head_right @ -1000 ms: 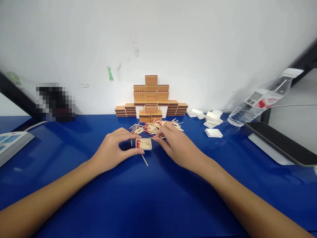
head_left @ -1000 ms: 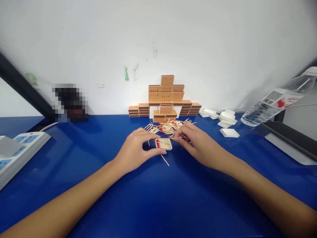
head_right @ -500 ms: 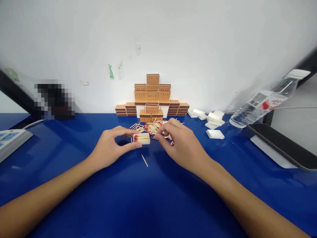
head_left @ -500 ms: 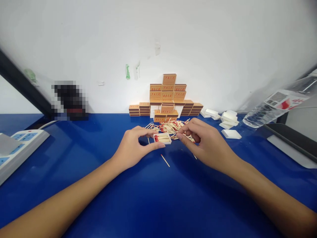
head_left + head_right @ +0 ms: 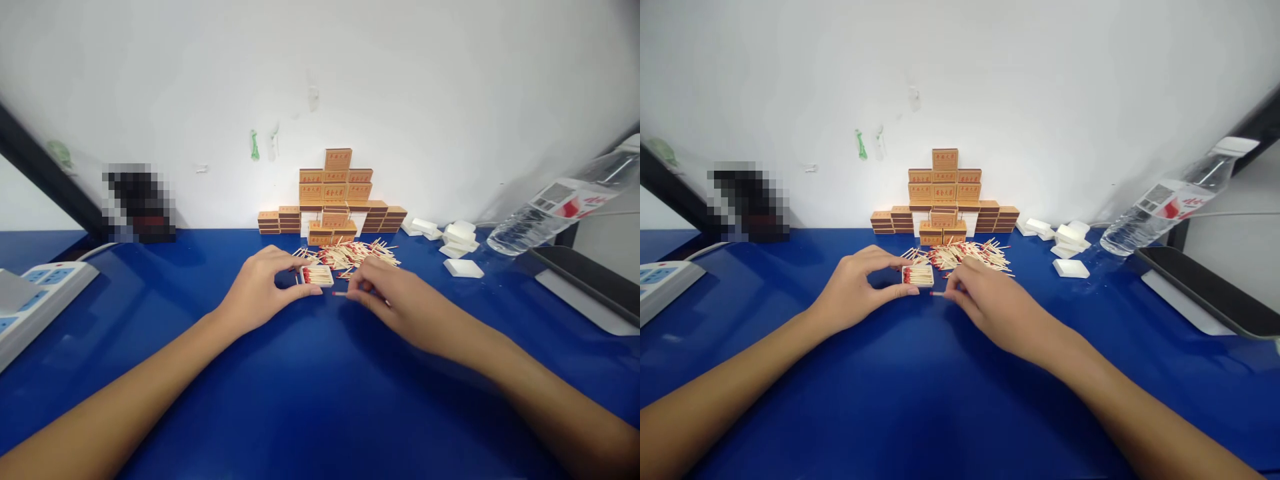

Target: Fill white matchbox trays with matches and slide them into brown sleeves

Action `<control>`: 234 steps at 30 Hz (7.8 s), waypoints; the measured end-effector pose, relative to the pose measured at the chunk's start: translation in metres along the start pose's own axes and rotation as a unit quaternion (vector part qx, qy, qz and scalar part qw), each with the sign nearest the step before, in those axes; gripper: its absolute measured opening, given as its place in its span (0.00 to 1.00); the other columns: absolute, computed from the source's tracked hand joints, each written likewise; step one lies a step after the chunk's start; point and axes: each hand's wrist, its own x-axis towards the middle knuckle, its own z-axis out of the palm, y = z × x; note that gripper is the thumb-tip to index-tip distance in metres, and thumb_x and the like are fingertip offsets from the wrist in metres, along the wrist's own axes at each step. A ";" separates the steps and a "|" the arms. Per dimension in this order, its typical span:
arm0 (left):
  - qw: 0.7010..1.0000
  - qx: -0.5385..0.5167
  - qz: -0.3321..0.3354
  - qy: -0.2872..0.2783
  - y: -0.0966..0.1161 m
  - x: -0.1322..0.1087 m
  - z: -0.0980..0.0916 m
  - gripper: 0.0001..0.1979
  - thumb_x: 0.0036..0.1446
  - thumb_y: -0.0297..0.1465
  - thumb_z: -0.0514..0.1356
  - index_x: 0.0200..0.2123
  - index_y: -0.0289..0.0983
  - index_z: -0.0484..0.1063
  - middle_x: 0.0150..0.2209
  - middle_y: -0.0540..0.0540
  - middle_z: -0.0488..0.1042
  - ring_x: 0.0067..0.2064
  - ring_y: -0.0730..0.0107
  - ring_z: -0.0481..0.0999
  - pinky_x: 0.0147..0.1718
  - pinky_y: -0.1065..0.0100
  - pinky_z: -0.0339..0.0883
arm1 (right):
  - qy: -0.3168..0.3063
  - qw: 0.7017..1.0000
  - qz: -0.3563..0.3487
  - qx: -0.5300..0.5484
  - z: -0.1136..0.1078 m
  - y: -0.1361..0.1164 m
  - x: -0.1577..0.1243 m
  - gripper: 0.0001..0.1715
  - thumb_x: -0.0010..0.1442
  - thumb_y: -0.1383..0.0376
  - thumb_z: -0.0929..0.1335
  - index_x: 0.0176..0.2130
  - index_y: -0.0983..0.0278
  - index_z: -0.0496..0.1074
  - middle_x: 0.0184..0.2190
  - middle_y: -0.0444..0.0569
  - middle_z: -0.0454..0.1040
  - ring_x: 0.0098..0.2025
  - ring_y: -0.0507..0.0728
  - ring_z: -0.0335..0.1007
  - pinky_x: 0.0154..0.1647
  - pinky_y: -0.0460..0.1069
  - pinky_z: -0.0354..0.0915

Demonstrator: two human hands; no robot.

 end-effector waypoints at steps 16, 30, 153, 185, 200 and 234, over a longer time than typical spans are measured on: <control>1.000 -0.007 -0.023 0.001 0.000 0.000 0.000 0.21 0.54 0.44 0.75 0.47 0.39 0.83 0.42 0.46 0.84 0.44 0.61 0.80 0.44 0.59 0.73 | -0.099 0.970 0.160 -0.157 -0.037 0.042 -0.012 0.23 0.63 0.44 0.70 0.32 0.60 0.74 0.33 0.50 0.76 0.31 0.59 0.70 0.30 0.52 0.58; 0.996 -0.018 0.028 -0.086 0.017 -0.008 0.014 0.20 0.56 0.45 0.73 0.46 0.40 0.81 0.42 0.47 0.85 0.45 0.59 0.79 0.48 0.55 0.68 | -0.103 0.994 0.041 -0.017 -0.021 0.020 -0.012 0.18 0.75 0.53 0.60 0.40 0.59 0.70 0.39 0.49 0.76 0.38 0.58 0.71 0.39 0.53 0.65; 0.997 -0.070 -0.027 0.011 0.019 -0.010 0.016 0.20 0.51 0.44 0.76 0.44 0.41 0.84 0.38 0.48 0.84 0.40 0.63 0.79 0.41 0.62 0.72 | 0.016 0.999 -0.050 0.002 -0.006 0.009 0.000 0.08 0.74 0.63 0.65 0.41 0.61 0.72 0.38 0.48 0.73 0.39 0.56 0.68 0.39 0.50 0.62; 0.996 -0.087 -0.020 0.004 0.020 -0.009 0.016 0.20 0.51 0.43 0.77 0.45 0.41 0.83 0.39 0.47 0.84 0.42 0.62 0.80 0.44 0.60 0.73 | 0.010 0.998 -0.024 0.051 0.001 0.006 -0.002 0.11 0.76 0.58 0.62 0.42 0.60 0.69 0.40 0.50 0.75 0.39 0.56 0.69 0.39 0.51 0.64; 0.996 -0.086 0.005 0.036 0.020 -0.009 0.016 0.22 0.47 0.42 0.78 0.44 0.40 0.83 0.38 0.47 0.84 0.41 0.63 0.79 0.43 0.61 0.74 | 0.013 0.998 -0.055 0.018 -0.001 -0.002 -0.003 0.08 0.75 0.61 0.65 0.42 0.60 0.72 0.41 0.50 0.75 0.40 0.56 0.70 0.40 0.51 0.65; 0.994 -0.096 -0.048 0.031 0.019 -0.010 0.017 0.22 0.48 0.45 0.77 0.44 0.41 0.84 0.38 0.47 0.84 0.41 0.61 0.79 0.43 0.60 0.73 | 0.004 0.999 -0.029 0.025 -0.009 0.006 -0.003 0.10 0.74 0.57 0.66 0.41 0.59 0.73 0.38 0.47 0.77 0.37 0.55 0.71 0.38 0.49 0.63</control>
